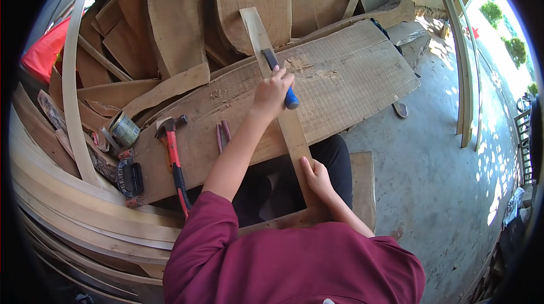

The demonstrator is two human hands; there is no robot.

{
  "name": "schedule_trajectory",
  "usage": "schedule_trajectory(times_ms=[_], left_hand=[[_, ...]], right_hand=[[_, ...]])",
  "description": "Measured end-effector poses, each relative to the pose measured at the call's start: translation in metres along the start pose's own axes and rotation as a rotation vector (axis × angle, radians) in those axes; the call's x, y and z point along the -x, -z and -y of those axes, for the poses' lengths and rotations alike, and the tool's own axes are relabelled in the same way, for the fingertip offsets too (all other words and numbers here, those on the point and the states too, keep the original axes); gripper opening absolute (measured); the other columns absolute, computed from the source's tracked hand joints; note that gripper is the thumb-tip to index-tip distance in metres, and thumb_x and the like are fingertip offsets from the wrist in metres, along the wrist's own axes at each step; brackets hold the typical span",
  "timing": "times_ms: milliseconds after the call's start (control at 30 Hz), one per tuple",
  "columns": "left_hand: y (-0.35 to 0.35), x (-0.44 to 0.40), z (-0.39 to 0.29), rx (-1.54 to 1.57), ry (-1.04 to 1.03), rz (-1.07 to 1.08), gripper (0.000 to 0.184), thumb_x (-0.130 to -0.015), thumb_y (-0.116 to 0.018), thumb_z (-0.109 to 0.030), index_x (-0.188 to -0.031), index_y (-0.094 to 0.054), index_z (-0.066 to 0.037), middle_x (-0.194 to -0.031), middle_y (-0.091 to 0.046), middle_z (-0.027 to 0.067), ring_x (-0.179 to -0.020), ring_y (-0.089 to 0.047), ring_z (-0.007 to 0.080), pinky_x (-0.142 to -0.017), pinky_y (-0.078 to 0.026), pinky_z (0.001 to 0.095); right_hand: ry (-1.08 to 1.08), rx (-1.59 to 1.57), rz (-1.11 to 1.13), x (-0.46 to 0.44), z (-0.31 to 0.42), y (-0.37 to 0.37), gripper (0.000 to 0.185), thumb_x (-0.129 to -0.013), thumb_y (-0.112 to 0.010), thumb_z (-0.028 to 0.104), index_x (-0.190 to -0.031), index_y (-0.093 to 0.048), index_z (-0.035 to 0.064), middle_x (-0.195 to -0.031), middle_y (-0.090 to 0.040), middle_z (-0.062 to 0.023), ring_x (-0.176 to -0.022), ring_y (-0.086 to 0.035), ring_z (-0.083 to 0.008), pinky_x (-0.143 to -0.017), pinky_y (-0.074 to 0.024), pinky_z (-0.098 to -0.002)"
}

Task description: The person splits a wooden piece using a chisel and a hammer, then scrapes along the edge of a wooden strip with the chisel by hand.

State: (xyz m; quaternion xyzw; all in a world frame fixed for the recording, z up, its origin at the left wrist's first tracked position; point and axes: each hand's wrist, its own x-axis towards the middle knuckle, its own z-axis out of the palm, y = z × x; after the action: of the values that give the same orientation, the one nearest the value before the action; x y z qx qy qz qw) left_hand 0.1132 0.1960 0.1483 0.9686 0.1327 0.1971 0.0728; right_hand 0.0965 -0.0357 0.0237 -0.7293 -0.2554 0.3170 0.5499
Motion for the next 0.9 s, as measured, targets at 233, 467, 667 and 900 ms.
schedule_trajectory(times_ms=[233,467,667,900], left_hand=[[-0.018,0.096,-0.065,-0.006,-0.067,-0.042,0.017,-0.073,-0.06,-0.001,-0.087,-0.053,-0.006,-0.12,-0.052,0.0242,-0.112,-0.053,0.0381,-0.078,-0.054,0.0374],[-0.002,0.135,-0.099,0.113,-0.042,0.027,0.018,-0.074,-0.06,-0.005,-0.092,-0.056,-0.006,-0.122,-0.053,0.0206,-0.116,-0.052,0.0327,-0.075,-0.054,0.0317],[0.012,0.149,-0.097,0.273,0.018,0.03,0.012,-0.075,-0.059,-0.005,-0.087,-0.055,-0.007,-0.124,-0.053,0.0143,-0.117,-0.051,0.0307,-0.076,-0.053,0.0328],[0.005,0.174,-0.116,0.324,0.041,-0.054,0.016,-0.076,-0.057,-0.003,-0.091,-0.056,-0.005,-0.127,-0.048,0.0198,-0.12,-0.047,0.037,-0.095,-0.045,0.0419]], right_hand=[[-0.029,0.021,0.01,0.0,-0.003,0.001,0.042,-0.092,-0.051,0.035,-0.086,-0.059,-0.0057,-0.067,-0.061,-0.0177,-0.065,-0.061,-0.0202,-0.06,-0.0463,-0.0353],[0.021,-0.081,0.023,-0.004,-0.031,-0.002,0.032,-0.092,-0.052,0.025,-0.086,-0.058,-0.006,-0.069,-0.06,-0.0185,-0.064,-0.059,-0.0171,-0.06,-0.0463,-0.0346],[0.023,-0.021,0.016,-0.002,-0.012,0.0,0.033,-0.093,-0.052,0.027,-0.086,-0.06,-0.004,-0.066,-0.06,-0.0156,-0.061,-0.057,-0.0142,-0.057,-0.0455,-0.0321],[-0.025,-0.138,0.036,-0.001,-0.006,-0.001,0.037,-0.094,-0.051,0.031,-0.081,-0.059,-0.0028,-0.063,-0.06,-0.0078,-0.06,-0.054,-0.0112,-0.055,-0.0447,-0.0308]])
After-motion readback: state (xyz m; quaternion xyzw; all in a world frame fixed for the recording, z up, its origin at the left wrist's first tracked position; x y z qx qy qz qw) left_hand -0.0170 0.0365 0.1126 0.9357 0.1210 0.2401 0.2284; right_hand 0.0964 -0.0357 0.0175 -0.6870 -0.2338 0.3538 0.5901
